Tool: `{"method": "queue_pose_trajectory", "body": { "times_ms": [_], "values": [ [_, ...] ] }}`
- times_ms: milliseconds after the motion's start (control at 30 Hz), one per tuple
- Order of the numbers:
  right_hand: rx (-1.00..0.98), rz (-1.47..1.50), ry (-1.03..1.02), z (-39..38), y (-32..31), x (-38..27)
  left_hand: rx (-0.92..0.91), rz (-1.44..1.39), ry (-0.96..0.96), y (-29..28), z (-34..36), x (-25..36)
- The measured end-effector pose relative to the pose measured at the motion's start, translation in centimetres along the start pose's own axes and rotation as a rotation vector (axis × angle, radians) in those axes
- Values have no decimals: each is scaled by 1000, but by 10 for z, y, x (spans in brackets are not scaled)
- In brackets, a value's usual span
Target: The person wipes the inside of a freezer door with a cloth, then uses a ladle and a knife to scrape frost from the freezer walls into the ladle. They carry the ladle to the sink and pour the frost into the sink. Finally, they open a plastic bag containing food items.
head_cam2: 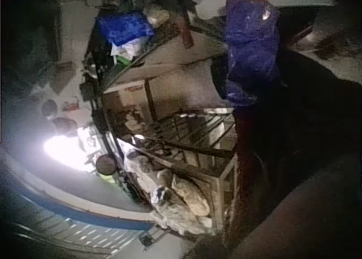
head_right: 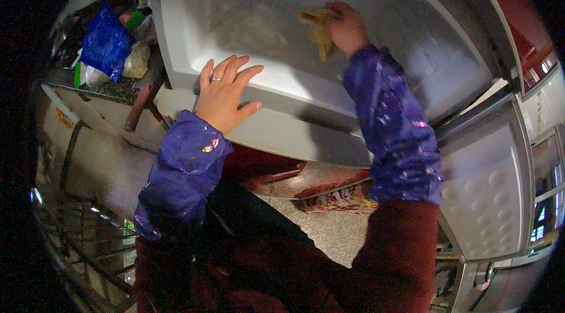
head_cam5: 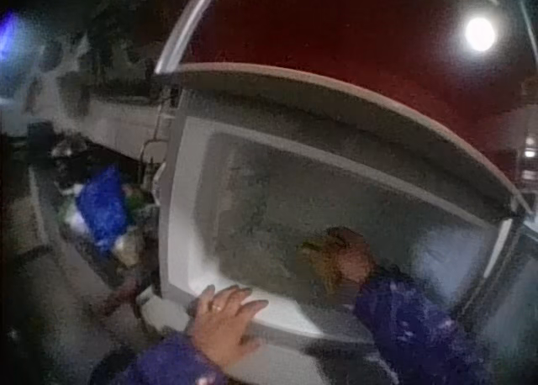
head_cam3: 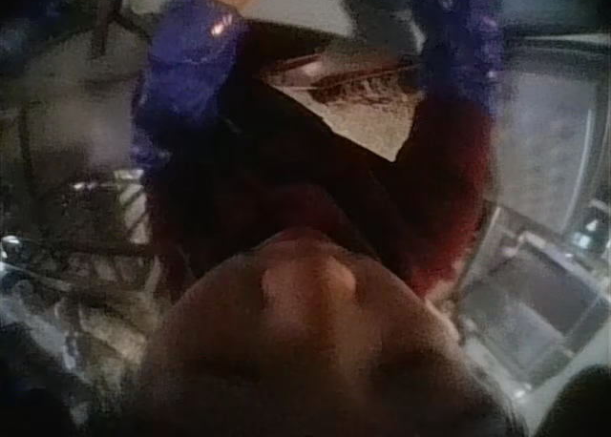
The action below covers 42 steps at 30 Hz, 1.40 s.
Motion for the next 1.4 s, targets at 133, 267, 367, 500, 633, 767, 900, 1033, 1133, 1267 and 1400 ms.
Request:
{"method": "queue_pose_trajectory", "body": {
  "times_ms": [133, 267, 367, 500, 633, 767, 900, 1033, 1133, 1267, 1400],
  "values": [
    [-68, -280, 219, -74, -39, 38, -22, 18, -21, 2, -1, 0],
    [-221, -517, 376, -116, -40, 69, -12, -2, 4, 0, 5, 8],
    [-383, -624, 129, -119, -21, -24, -7, -21, -20, 1, 2, 9],
    [-425, -682, 9, -105, 26, -61, 38, 5, -12, -1, 4, 12],
    [-393, -528, 52, -78, 74, -80, 59, 13, 26, -4, 9, 19],
    [-419, -333, 150, -60, 84, -112, 76, 40, 27, -4, 10, 16],
    [76, 106, 198, -52, 43, -92, 60, 63, 12, 1, 11, 13],
    [400, 157, 135, -36, -18, -41, -17, 90, -14, 2, 9, 13],
    [272, -92, 295, -38, -37, 7, -59, 142, -26, 2, -1, 9],
    [-439, -882, 405, -48, -7, 98, -34, 122, 5, 3, 4, 14],
    [-459, -780, 397, -31, 27, 105, -80, 92, -27, 0, 2, 12]
  ]
}}
Point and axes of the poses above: each hand's wrist, its own z-axis towards the middle knuckle, its own y-axis out of the palm, x = y × z, the point moved 6 cm from there along z, towards the middle knuckle, and after that the axes turned 7 degrees about y, right-handed, at the moved point
